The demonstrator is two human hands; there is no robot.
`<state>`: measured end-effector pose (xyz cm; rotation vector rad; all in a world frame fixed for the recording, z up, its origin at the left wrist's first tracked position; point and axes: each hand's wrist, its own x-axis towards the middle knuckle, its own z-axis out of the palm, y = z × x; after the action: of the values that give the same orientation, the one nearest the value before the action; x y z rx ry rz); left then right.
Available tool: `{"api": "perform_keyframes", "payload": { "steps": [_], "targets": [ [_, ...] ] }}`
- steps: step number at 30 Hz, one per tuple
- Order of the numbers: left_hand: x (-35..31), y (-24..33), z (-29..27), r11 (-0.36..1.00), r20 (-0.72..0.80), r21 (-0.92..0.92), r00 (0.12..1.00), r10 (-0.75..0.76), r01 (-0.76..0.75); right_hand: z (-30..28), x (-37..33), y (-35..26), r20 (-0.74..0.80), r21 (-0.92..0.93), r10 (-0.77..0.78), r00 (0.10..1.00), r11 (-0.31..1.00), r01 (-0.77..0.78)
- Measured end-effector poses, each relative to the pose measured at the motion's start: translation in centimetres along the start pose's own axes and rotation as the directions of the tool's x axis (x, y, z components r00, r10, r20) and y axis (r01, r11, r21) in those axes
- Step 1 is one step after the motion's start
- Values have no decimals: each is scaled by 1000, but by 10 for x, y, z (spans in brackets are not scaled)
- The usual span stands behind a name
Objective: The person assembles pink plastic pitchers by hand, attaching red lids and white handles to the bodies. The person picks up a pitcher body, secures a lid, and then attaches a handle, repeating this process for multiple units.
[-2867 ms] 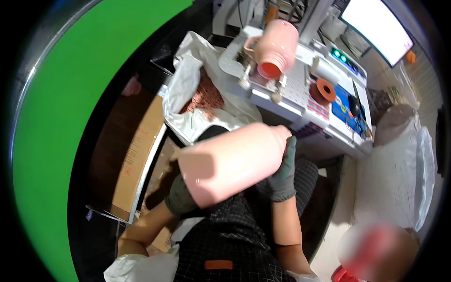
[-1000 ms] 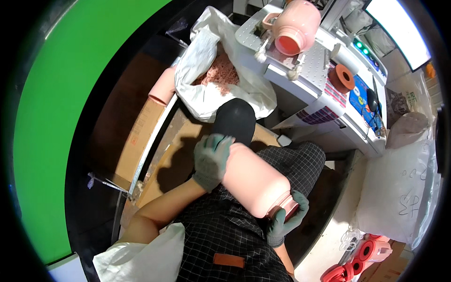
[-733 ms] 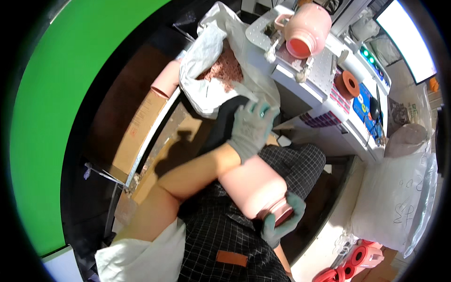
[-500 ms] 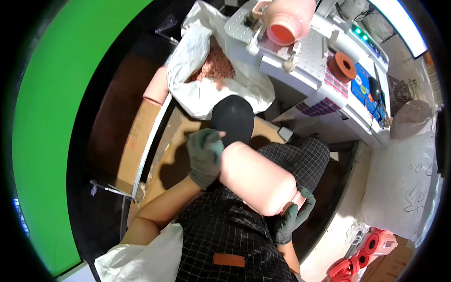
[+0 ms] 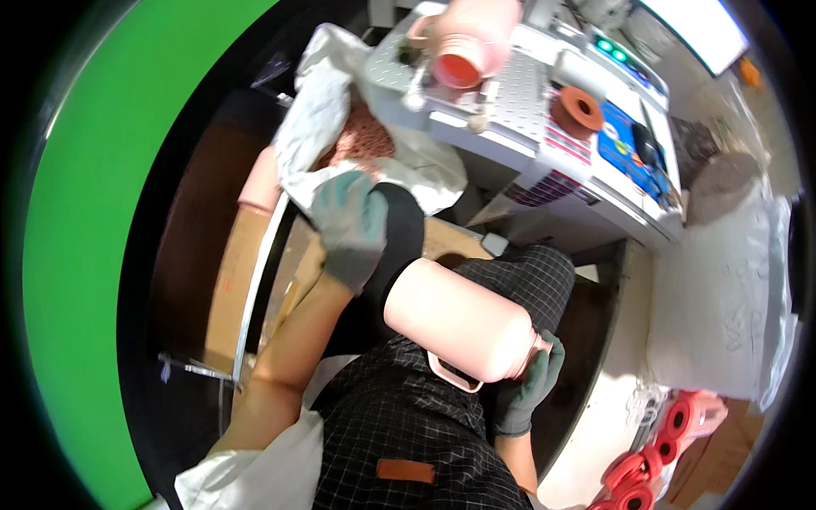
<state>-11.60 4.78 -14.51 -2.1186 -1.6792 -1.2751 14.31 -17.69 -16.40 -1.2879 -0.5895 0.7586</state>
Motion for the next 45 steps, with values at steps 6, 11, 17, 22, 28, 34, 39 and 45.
{"api": "perform_keyframes", "payload": {
  "steps": [6, 11, 17, 22, 28, 34, 39, 45],
  "targets": [
    [-47, 129, -78, 642, 376, -731, 648, 662, -232, 5, 24, -25, 129, -183, 86, 988, 981, -61],
    [-47, 153, -60, 746, 465, -493, 590, 660, -447, 0, 8, -21, 315, -91, 115, 942, 992, -90],
    [-35, 162, -15, 770, 477, -452, 607, 636, -451, -22, -5, -41, 204, -350, 328, 922, 904, -244],
    [19, 148, -17, 568, 464, -763, 349, 814, -310, -30, 4, -94, 460, -557, -333, 823, 613, 560],
    [36, 176, -5, 463, 471, -882, -189, 862, -89, -8, 8, -123, 823, -551, -93, 560, 106, 828],
    [-15, 172, 3, 490, 496, -861, -13, 868, -132, -25, 19, -104, 811, -582, 195, 552, 168, 795],
    [-20, 190, -2, 563, 581, -812, -136, 802, -152, -35, 31, -89, 809, -573, 329, 486, 260, 777],
    [-23, 130, 0, 402, 486, -860, 260, 835, 315, -16, 24, -87, 856, -321, -245, 455, 437, 840]
  ]
}}
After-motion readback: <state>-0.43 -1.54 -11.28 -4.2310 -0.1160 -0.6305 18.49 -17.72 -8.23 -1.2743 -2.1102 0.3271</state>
